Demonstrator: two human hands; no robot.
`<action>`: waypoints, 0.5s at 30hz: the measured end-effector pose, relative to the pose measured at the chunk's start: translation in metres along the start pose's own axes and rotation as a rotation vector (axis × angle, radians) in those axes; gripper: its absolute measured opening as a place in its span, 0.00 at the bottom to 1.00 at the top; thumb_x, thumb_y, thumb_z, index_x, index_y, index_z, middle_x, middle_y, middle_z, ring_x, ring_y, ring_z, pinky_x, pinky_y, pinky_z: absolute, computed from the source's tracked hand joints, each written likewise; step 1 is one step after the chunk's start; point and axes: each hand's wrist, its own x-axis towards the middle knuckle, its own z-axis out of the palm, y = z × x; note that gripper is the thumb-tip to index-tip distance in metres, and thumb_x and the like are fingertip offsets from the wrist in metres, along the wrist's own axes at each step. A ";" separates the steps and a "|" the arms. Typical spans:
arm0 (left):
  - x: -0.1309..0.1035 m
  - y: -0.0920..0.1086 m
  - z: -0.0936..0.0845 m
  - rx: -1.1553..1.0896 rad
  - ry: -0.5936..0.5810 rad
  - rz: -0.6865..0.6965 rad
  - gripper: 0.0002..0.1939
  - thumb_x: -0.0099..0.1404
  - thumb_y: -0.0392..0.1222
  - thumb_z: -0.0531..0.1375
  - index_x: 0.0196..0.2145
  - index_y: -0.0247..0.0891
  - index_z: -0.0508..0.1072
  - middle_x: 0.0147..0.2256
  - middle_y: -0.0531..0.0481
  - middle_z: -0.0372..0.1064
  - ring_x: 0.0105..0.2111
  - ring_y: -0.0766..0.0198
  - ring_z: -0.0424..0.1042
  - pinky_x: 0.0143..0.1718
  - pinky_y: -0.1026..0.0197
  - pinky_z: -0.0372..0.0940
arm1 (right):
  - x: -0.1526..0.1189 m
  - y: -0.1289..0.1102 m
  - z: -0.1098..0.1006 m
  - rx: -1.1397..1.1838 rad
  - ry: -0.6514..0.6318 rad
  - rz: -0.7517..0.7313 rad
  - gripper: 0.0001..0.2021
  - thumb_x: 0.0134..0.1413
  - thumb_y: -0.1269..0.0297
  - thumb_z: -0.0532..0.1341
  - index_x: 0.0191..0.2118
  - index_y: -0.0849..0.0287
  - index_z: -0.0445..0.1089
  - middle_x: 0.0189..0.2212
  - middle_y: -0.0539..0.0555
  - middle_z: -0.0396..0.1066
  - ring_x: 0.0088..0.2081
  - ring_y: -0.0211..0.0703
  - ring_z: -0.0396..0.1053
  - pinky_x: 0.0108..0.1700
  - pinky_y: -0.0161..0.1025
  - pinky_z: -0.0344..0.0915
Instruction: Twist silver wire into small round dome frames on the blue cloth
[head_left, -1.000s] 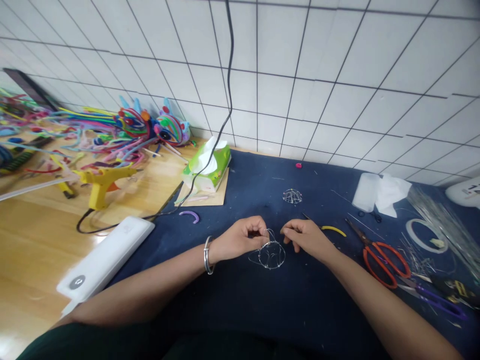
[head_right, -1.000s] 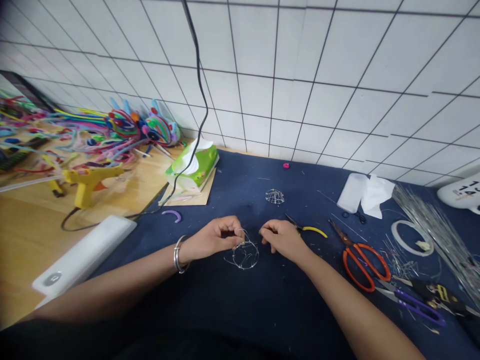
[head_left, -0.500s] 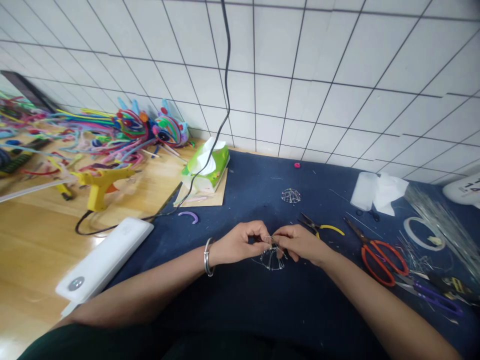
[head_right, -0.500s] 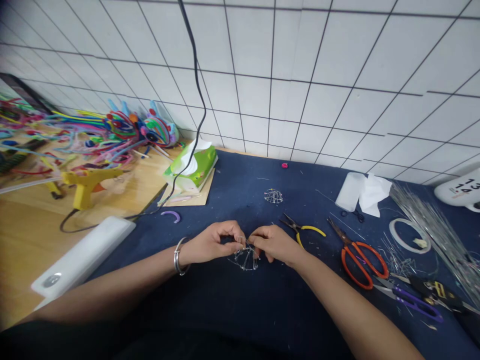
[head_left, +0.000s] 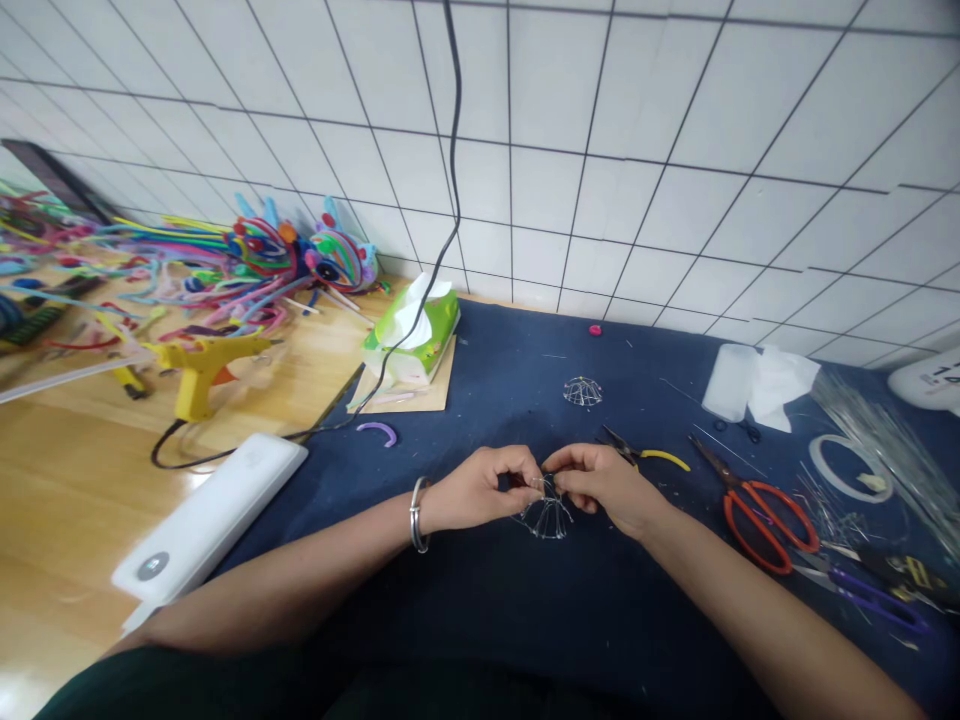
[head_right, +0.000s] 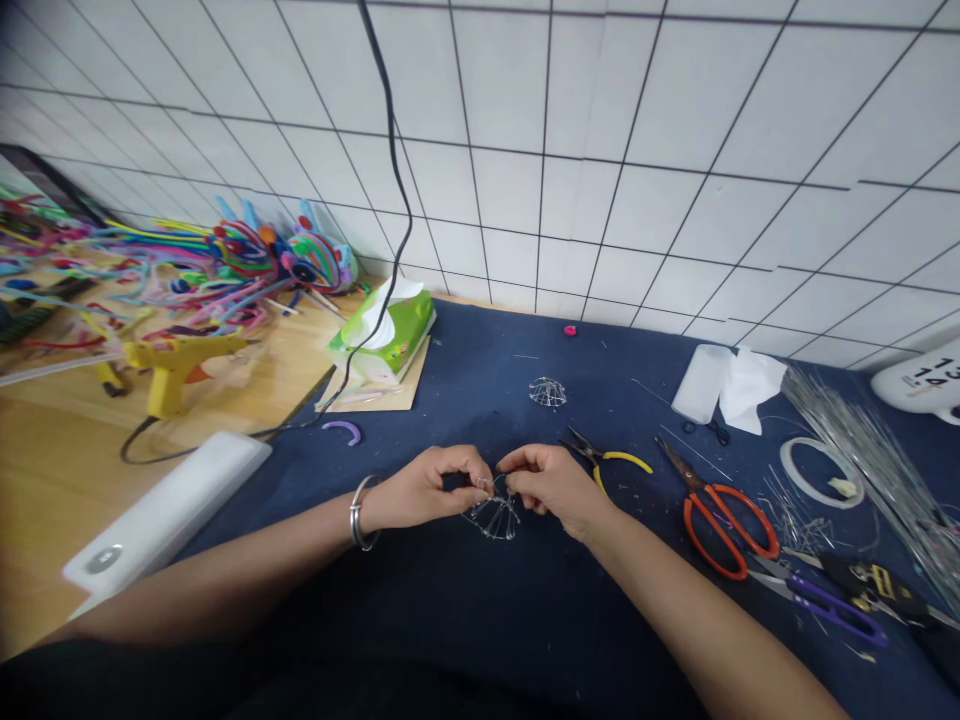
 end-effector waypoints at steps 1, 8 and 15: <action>0.000 0.000 0.000 0.012 -0.002 0.017 0.04 0.59 0.36 0.55 0.32 0.32 0.67 0.32 0.47 0.68 0.30 0.69 0.67 0.33 0.65 0.63 | 0.000 0.001 0.001 0.013 0.012 -0.014 0.11 0.42 0.68 0.59 0.36 0.60 0.68 0.22 0.47 0.64 0.19 0.28 0.57 0.18 0.27 0.52; 0.003 0.001 -0.001 0.114 0.064 0.220 0.01 0.57 0.33 0.56 0.30 0.34 0.68 0.32 0.46 0.69 0.34 0.66 0.68 0.38 0.61 0.63 | -0.001 0.003 0.004 0.134 0.100 -0.094 0.12 0.43 0.68 0.60 0.38 0.60 0.67 0.24 0.47 0.61 0.19 0.27 0.55 0.17 0.28 0.50; 0.003 -0.001 -0.001 0.104 0.175 0.186 0.01 0.58 0.34 0.56 0.29 0.33 0.68 0.32 0.46 0.69 0.34 0.66 0.68 0.38 0.62 0.63 | -0.005 0.000 0.003 0.245 0.016 -0.047 0.11 0.45 0.69 0.59 0.38 0.62 0.68 0.18 0.46 0.58 0.18 0.28 0.53 0.18 0.29 0.49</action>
